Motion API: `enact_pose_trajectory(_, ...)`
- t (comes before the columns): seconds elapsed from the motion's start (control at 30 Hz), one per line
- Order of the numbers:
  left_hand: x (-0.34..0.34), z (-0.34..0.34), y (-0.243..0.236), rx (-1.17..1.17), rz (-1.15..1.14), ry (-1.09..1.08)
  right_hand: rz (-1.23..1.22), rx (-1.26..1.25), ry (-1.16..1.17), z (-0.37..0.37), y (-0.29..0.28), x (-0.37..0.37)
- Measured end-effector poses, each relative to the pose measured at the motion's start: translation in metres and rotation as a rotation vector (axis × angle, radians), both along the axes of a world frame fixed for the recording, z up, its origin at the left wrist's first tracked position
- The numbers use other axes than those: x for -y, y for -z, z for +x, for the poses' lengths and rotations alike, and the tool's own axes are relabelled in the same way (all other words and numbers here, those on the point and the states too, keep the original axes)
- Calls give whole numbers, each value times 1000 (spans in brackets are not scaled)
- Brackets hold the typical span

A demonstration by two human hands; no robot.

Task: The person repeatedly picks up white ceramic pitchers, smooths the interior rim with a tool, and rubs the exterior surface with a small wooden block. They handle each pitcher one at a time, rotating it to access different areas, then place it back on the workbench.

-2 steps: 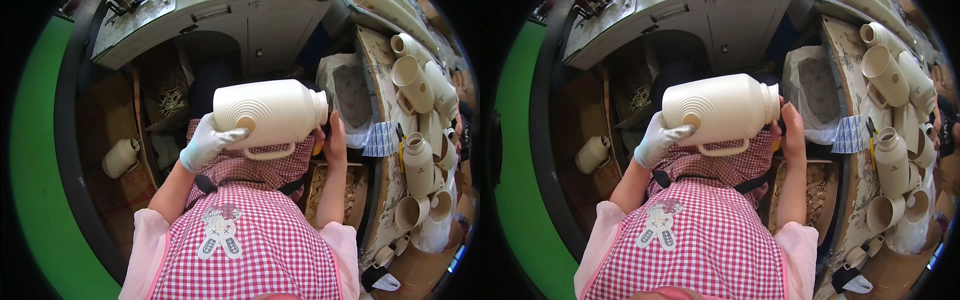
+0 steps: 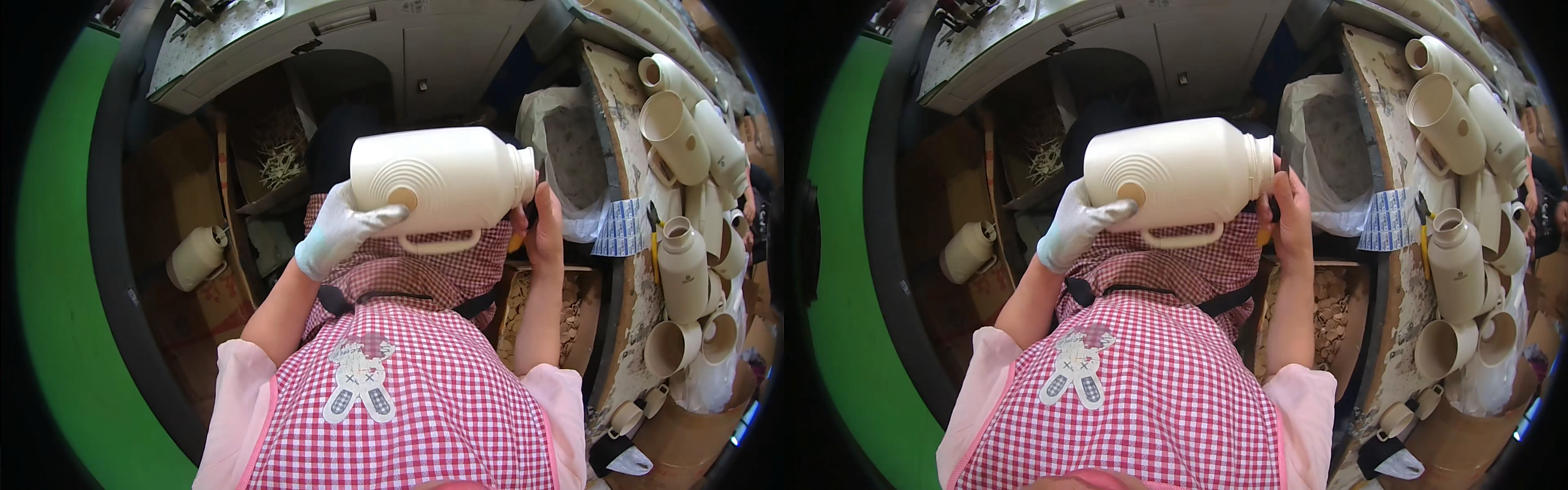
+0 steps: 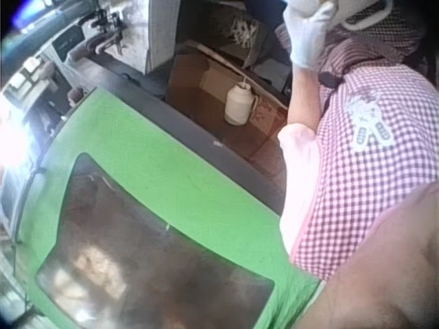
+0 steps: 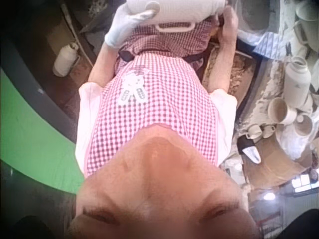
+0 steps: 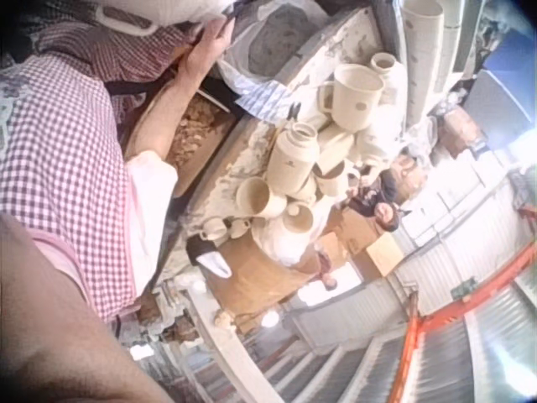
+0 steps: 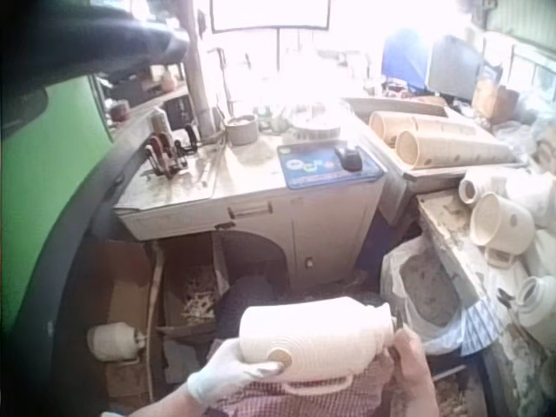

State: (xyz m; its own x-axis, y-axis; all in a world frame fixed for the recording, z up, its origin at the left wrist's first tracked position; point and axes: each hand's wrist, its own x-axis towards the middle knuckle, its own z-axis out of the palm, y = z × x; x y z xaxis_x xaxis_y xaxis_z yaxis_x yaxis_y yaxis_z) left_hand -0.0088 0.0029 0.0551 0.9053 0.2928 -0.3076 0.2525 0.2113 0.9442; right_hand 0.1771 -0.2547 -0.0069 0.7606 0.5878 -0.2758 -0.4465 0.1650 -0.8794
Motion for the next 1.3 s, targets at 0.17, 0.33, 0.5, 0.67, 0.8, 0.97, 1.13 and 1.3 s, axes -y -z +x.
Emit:
enact_pose_trajectory(0.17, 13, 18, 14, -66, -16, -186, -166, 216, 209, -12, 12, -3)
enact_pose_trajectory(0.33, 5, 32, 30, -127, -33, -167, -181, 214, 286, -14, 2, -20)
enact_pose_trajectory(0.5, -2, 39, 39, -81, -157, -161, -163, 238, 328, -15, 6, -17)
enact_pose_trajectory(0.67, 4, 44, 43, -66, -35, -232, -306, 109, 252, 1, 3, -29)
enact_pose_trajectory(0.8, -5, 31, 34, 16, -551, -265, -349, 300, 280, 33, -31, -55)
enact_pose_trajectory(0.97, -6, 9, 18, 56, -587, -219, -433, 468, -125, -9, -71, -60)
enact_pose_trajectory(1.13, 9, 12, 15, 66, -526, -130, -485, 983, -179, -76, -55, -71)
enact_pose_trajectory(1.3, 11, 12, 10, 33, -431, -121, -489, 1059, -158, -83, -50, -77)
